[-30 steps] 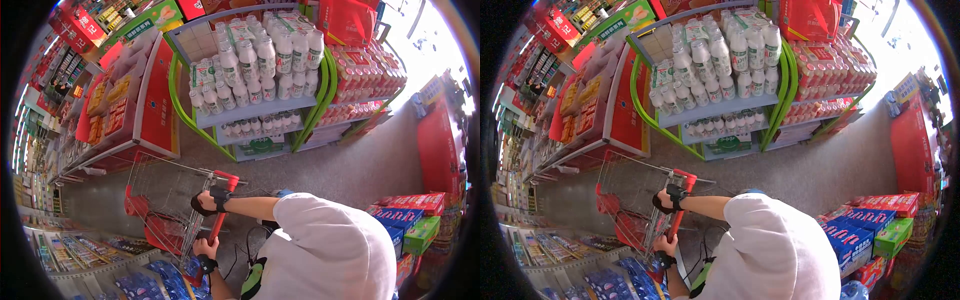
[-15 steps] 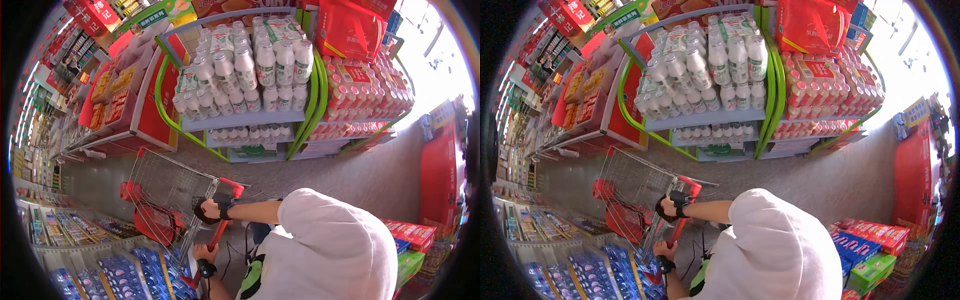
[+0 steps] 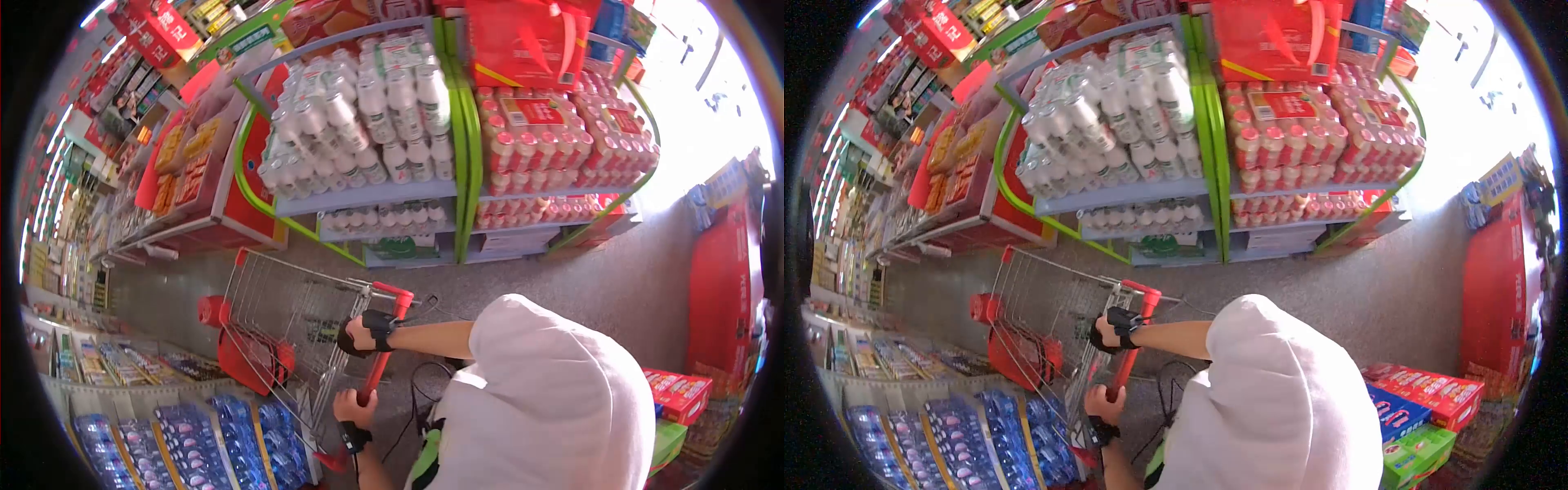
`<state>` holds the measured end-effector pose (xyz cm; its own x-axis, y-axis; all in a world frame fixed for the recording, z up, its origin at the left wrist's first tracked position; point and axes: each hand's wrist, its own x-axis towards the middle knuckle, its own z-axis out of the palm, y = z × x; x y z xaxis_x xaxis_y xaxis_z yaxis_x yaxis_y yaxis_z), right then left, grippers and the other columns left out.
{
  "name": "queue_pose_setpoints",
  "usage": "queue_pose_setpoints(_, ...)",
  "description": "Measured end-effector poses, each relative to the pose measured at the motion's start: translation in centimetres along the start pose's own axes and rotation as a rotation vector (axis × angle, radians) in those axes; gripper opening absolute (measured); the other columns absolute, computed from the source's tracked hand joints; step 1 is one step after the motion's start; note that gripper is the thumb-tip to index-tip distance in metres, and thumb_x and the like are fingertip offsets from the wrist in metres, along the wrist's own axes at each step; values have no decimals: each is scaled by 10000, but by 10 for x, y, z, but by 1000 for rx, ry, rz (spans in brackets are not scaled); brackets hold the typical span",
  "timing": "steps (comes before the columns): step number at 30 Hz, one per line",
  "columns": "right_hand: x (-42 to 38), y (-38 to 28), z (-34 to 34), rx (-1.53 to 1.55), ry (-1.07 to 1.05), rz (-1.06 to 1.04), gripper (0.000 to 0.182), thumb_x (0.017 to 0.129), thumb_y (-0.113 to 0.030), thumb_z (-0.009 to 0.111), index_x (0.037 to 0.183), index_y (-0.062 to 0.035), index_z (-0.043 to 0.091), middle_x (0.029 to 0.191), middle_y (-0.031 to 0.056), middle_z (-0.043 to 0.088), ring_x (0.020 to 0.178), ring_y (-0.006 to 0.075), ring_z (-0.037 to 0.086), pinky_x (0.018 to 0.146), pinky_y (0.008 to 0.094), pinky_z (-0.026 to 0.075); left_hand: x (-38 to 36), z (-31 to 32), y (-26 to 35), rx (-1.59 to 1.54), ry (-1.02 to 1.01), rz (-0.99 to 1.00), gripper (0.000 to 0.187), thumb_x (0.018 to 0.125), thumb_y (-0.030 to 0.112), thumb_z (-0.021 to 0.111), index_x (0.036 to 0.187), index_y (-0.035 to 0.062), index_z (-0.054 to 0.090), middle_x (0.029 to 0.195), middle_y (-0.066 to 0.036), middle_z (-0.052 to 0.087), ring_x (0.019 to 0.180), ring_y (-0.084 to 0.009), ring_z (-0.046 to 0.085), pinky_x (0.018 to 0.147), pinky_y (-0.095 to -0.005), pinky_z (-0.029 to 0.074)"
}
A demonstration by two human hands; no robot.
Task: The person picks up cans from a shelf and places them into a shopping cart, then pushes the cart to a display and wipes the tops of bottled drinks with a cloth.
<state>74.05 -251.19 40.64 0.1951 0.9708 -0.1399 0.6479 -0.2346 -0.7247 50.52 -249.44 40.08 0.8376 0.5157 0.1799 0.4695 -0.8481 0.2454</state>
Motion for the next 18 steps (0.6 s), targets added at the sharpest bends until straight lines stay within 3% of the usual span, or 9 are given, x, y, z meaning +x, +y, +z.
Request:
queue_pose_setpoints(1,-2,13,15,81,60,-5,197,567,-214,592,701,-74,621,659,150,594,616,310,593,556,380,474,1,0,12,-98,-52,8,337,620,309,692,648,46,484,639,-121,488,604,-322,484,543,-427,396)
queue_pose_setpoints(4,-15,39,28,275,181,-61,192,561,-214,609,693,-74,605,678,141,582,654,298,583,580,361,468,14,14,70,-152,111,48,350,622,296,692,790,45,516,677,-123,505,633,-320,497,561,-424,407)
queue_pose_setpoints(5,-25,43,24,322,198,-80,196,556,-216,618,686,-70,598,691,139,577,671,295,578,591,354,465,17,22,89,-242,98,-7,428,637,318,685,919,41,520,730,-138,544,683,-332,526,596,-422,428)
queue_pose_setpoints(8,-53,52,16,549,342,-165,203,585,-159,632,715,-31,542,718,114,540,710,257,549,630,328,447,23,44,135,-189,-117,-162,476,680,349,663,1002,26,528,857,-175,573,769,-354,554,654,-438,444)
queue_pose_setpoints(11,-89,60,-23,852,387,-188,172,671,-65,589,812,-12,508,739,67,533,746,164,528,664,282,433,46,55,175,-186,-197,-105,405,726,379,614,942,46,537,726,-169,589,654,-367,573,546,-438,447)
queue_pose_setpoints(13,-115,69,-55,995,491,-164,172,682,-60,582,834,-9,516,765,62,547,767,147,526,685,272,433,53,69,195,-98,-257,-64,328,765,374,584,849,61,536,623,-154,586,565,-354,580,485,-432,447)
queue_pose_setpoints(15,-141,81,-93,1161,550,-165,166,698,-44,568,854,-9,525,797,54,563,794,142,529,718,266,436,56,71,223,82,-373,-63,309,752,351,614,809,60,527,655,-141,596,608,-324,598,529,-416,467)
queue_pose_setpoints(16,-158,96,-117,1095,552,-165,134,748,-9,552,878,-23,523,905,55,598,880,132,549,792,269,441,59,70,236,176,-427,-68,303,745,339,629,788,59,522,671,-134,602,630,-309,607,551,-407,477)
queue_pose_setpoints(18,-211,107,-184,1196,611,-65,102,749,-21,560,846,-27,528,872,54,600,852,131,552,778,271,442,60,65,257,205,-480,-30,335,735,360,638,779,45,532,670,-138,603,639,-295,614,566,-396,486)
